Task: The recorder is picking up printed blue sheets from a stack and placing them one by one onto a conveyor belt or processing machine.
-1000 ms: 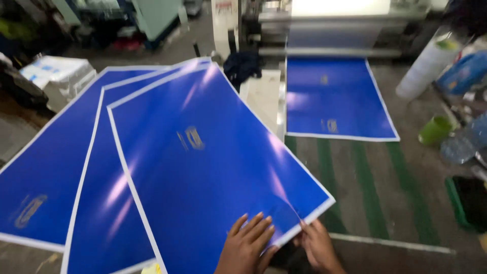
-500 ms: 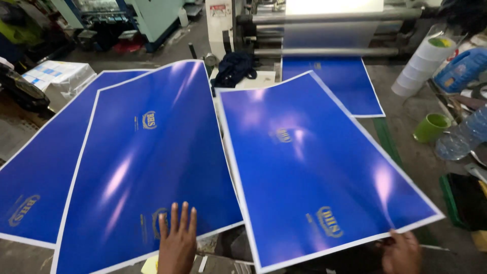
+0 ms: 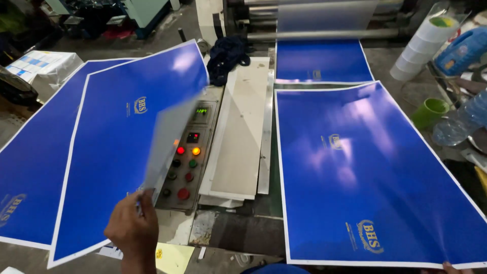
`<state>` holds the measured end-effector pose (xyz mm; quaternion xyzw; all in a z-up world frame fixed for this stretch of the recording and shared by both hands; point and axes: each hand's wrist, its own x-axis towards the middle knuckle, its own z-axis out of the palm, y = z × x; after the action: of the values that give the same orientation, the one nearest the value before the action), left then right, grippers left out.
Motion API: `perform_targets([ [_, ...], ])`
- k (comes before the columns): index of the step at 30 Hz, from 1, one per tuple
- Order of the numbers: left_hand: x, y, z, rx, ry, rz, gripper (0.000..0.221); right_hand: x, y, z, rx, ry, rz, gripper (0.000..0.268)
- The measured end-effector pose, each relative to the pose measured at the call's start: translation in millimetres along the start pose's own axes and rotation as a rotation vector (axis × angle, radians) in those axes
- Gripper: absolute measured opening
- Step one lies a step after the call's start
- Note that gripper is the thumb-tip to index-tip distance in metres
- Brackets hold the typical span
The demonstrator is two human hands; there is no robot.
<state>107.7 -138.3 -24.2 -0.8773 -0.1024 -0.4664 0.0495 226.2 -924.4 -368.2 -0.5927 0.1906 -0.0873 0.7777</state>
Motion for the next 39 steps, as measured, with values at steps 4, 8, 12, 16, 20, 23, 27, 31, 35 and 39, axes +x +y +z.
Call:
perform_targets([
  [4,-1,4,7,-0.034,0.154,-0.170,0.020,16,32,11,0.007,0.001,0.061,0.045],
  [8,-15,11,6,-0.051,0.154,-0.208,0.028,-58,-5,114,-0.077,0.149,-0.101,0.022],
  [12,-11,17,14,-0.083,0.174,-0.225,0.022,-40,-29,186,-0.114,0.171,-0.002,0.023],
  [16,-10,26,12,-0.134,0.194,-0.161,0.018,2,-43,242,-0.124,0.029,0.038,0.028],
  [20,-5,36,10,-0.168,0.209,-0.125,0.015,59,-40,273,-0.111,-0.052,0.026,0.030],
  [23,-3,40,9,-0.185,0.216,-0.112,0.011,85,-41,283,0.009,-0.193,0.037,0.036],
  [27,-22,52,25,-0.289,0.276,-0.092,0.006,35,-49,298,-0.197,-0.023,0.158,0.052],
  [31,-23,111,45,-0.583,0.169,0.024,0.012,-29,-21,322,-0.241,-0.182,0.222,0.054],
  [35,-30,174,62,-0.773,-0.116,0.061,0.011,-109,-30,375,-0.351,-0.712,0.186,0.061],
  [39,-58,211,80,-0.809,-0.239,0.123,0.014,-142,-15,388,-0.060,-0.929,0.210,0.066],
])
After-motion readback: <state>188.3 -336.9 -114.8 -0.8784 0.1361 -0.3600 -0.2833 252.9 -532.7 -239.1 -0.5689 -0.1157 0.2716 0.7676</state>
